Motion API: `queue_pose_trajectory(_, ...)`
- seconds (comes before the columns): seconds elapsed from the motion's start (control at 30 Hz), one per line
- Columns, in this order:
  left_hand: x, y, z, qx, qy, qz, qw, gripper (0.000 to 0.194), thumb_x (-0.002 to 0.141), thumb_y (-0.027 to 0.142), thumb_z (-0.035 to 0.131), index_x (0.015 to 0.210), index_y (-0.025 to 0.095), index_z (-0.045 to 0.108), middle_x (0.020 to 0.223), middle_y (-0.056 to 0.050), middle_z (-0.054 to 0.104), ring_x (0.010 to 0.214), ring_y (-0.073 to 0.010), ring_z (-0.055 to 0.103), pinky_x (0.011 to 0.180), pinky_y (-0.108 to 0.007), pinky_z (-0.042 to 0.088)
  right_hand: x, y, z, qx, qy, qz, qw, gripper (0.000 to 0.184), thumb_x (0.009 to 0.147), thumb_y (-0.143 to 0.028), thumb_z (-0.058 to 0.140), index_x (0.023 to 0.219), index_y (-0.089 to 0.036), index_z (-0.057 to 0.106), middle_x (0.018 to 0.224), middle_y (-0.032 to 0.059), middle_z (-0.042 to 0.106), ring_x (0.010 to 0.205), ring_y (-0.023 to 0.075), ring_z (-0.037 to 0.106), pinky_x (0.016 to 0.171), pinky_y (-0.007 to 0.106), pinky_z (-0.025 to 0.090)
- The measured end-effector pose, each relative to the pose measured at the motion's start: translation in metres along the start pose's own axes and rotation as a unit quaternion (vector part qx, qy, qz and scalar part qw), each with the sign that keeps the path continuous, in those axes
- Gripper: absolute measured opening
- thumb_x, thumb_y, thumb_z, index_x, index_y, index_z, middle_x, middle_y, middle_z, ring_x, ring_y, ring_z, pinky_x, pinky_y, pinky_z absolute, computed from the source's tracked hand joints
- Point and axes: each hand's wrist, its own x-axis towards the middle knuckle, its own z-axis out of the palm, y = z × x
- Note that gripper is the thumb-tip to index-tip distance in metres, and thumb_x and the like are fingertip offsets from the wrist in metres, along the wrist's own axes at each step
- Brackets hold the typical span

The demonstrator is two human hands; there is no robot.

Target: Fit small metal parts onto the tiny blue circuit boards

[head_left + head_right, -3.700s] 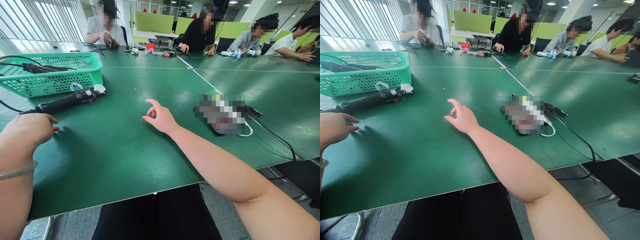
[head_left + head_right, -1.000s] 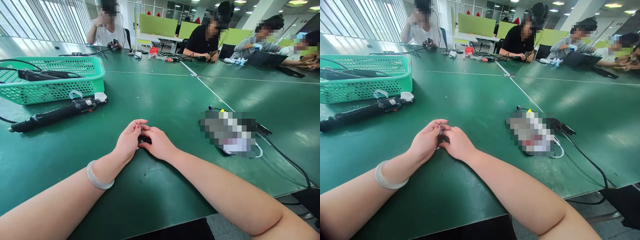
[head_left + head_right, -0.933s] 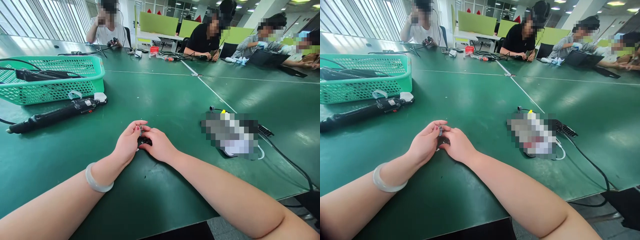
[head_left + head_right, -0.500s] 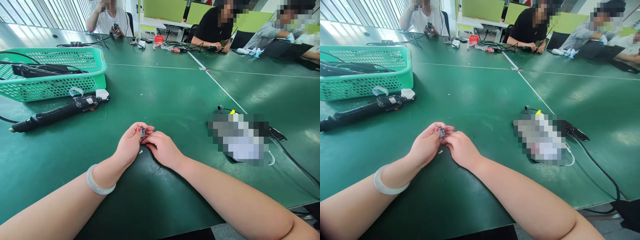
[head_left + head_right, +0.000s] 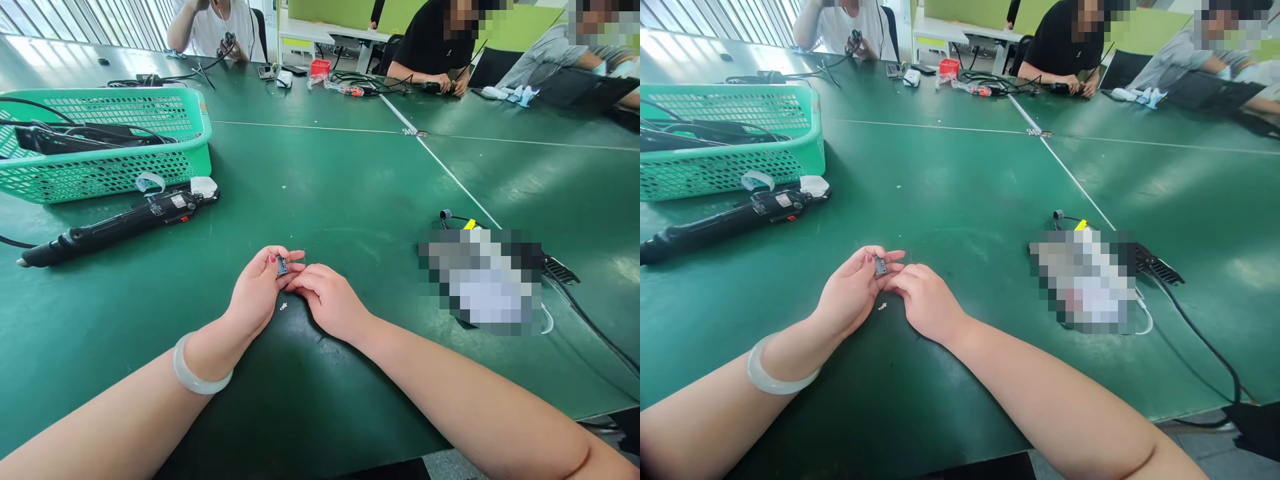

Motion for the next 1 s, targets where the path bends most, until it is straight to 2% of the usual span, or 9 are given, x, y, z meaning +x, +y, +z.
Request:
queue_pose_trajectory(0.17,0.0006,-0.0004,-0.0002,0.007,0.003,-0.001,1.0,0.016,0.094,0.024,0.04,0.086,0.017,0.053,0.101,-0.006,0.065,0.081,-0.0125,0.065,0.077,-0.03,0.052,-0.0011,-0.0007,-0.0022,-0.003,0.015,-0.024,1.0,0.026,0.089,-0.009,0.046,0.091,-0.023,0.069,0.088,0.0026,0.067,0.083,0.0152,0.054,0.079,0.031,0.048)
queue_pose_trajectory(0.3,0.0002,0.0004,0.0001,0.019,-0.002,-0.001,1.0,0.017,0.094,0.025,0.04,0.089,0.018,0.054,0.096,-0.006,0.066,0.081,-0.0129,0.065,0.073,-0.028,0.052,-0.0025,-0.004,-0.0052,0.024,0.045,-0.036,0.998,0.028,0.09,-0.009,0.044,0.093,-0.023,0.068,0.092,0.0027,0.066,0.09,0.0148,0.055,0.086,0.032,0.048)
queue_pose_trajectory(0.47,0.0007,-0.0016,-0.0019,0.038,-0.004,-0.007,0.999,0.018,0.093,0.031,0.043,0.091,0.018,0.055,0.088,-0.004,0.067,0.068,-0.0108,0.063,0.075,-0.032,0.054,-0.0055,-0.0071,-0.0078,0.101,0.082,0.011,0.991,0.03,0.09,-0.009,0.041,0.094,-0.024,0.066,0.089,0.0018,0.061,0.073,0.0098,0.057,0.073,0.026,0.052)
queue_pose_trajectory(0.7,0.002,-0.005,-0.0025,0.071,-0.04,0.0,0.997,0.014,0.089,0.021,0.048,0.093,0.016,0.061,0.093,-0.003,0.066,0.081,-0.0099,0.064,0.087,-0.029,0.052,-0.0044,-0.0032,-0.0083,0.15,0.104,0.054,0.982,0.024,0.09,-0.014,0.045,0.091,-0.023,0.067,0.092,0.0021,0.062,0.067,0.0086,0.058,0.065,0.025,0.054)
queue_pose_trajectory(0.83,0.0012,-0.0037,-0.0017,0.074,-0.051,-0.008,0.996,0.018,0.083,0.015,0.054,0.1,0.015,0.062,0.101,-0.006,0.067,0.088,-0.0113,0.065,0.095,-0.03,0.049,-0.0026,-0.0012,-0.009,0.186,0.113,0.085,0.972,0.026,0.089,-0.012,0.044,0.091,-0.023,0.068,0.094,0.0018,0.065,0.072,0.0094,0.061,0.07,0.027,0.057)
queue_pose_trajectory(1.0,-0.0002,-0.0013,-0.0016,0.101,-0.05,-0.002,0.994,0.028,0.075,0.014,0.064,0.103,0.015,0.062,0.106,-0.008,0.067,0.09,-0.0147,0.066,0.094,-0.033,0.05,-0.0031,0.0025,-0.0078,0.223,0.112,0.116,0.961,0.021,0.086,-0.014,0.05,0.092,-0.022,0.068,0.095,0.0026,0.068,0.079,0.0122,0.066,0.08,0.031,0.058)
